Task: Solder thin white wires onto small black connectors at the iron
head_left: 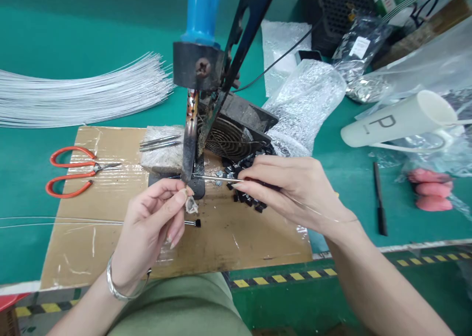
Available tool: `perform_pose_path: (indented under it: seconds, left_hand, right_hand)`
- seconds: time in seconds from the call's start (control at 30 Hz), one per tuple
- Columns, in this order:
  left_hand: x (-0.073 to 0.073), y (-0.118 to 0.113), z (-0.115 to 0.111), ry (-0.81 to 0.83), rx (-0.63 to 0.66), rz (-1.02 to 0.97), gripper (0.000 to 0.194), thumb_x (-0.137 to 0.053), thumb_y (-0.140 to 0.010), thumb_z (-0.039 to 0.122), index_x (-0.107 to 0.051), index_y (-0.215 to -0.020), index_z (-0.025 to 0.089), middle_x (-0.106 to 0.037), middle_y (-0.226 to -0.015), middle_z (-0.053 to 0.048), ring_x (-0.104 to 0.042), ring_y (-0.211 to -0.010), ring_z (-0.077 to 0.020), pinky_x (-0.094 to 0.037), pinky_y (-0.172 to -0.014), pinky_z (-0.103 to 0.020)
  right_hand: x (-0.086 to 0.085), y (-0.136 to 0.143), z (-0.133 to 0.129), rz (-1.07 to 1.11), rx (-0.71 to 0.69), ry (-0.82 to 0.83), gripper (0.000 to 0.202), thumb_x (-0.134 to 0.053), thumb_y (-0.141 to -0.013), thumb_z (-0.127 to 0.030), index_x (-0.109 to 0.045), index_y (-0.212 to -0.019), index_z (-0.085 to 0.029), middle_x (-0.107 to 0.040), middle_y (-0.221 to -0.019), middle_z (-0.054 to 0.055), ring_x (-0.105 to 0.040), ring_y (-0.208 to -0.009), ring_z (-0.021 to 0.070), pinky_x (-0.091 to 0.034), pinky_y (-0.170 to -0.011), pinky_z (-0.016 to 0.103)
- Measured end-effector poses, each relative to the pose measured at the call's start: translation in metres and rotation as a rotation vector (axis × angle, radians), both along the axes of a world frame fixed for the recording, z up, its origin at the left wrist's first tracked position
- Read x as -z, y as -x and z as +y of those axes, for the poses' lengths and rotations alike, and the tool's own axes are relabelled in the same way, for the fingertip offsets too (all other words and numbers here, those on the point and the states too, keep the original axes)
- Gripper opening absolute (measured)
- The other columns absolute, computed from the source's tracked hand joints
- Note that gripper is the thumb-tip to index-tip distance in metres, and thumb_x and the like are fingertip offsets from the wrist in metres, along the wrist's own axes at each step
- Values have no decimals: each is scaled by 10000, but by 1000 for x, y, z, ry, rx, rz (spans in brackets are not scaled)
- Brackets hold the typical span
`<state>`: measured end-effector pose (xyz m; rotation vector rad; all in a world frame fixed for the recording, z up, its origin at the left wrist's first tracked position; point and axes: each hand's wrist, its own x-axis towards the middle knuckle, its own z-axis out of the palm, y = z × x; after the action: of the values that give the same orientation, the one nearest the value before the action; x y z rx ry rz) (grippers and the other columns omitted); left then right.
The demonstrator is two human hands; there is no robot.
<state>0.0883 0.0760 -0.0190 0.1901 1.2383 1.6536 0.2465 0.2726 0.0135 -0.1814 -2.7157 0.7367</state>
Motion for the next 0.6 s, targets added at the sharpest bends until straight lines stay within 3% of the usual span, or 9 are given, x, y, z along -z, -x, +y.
perform_pose_path:
  seconds: [0.17,0.37,0.5,0.6]
  left_hand:
    - [-1,-1,1,7,-6,2,109,-861,-889,245,-786,-915,170,-722,-857,-2,-452,-391,6,-408,-364,-92]
    - [0,-2,2,13,3,19,112,-865,-884,263,-791,-901,181,-686,-752,14,-426,-390,-7,-393,-372,-106]
    - [-2,2,-8,68,39,165,153,-835,-924,305,-805,-1047,220,-549,-531,57,-437,-406,-55,-388,-407,-132]
    - [-10,8,-25,165,54,371,205,-812,-950,343,-793,-1130,246,-565,-552,45,-490,-470,-79,-413,-463,-155]
  right_hand:
    - [-7,3,2,-103,-8,-3,375,-576,-1102,-328,-637,-755,-199,-647,-691,2,-579,-610,134,-388,-599,280]
    - [-18,6,4,-221,6,34,477,-531,-1113,-376,-476,-666,-218,-415,-539,-61,-383,-460,96,-274,-515,299]
    - [-24,7,6,-284,-1,167,492,-535,-1102,-394,-445,-650,-221,-349,-515,-74,-300,-462,94,-242,-480,289]
    - [-26,8,8,-326,-15,238,513,-511,-1105,-419,-428,-641,-218,-347,-514,-69,-300,-466,91,-242,-463,281]
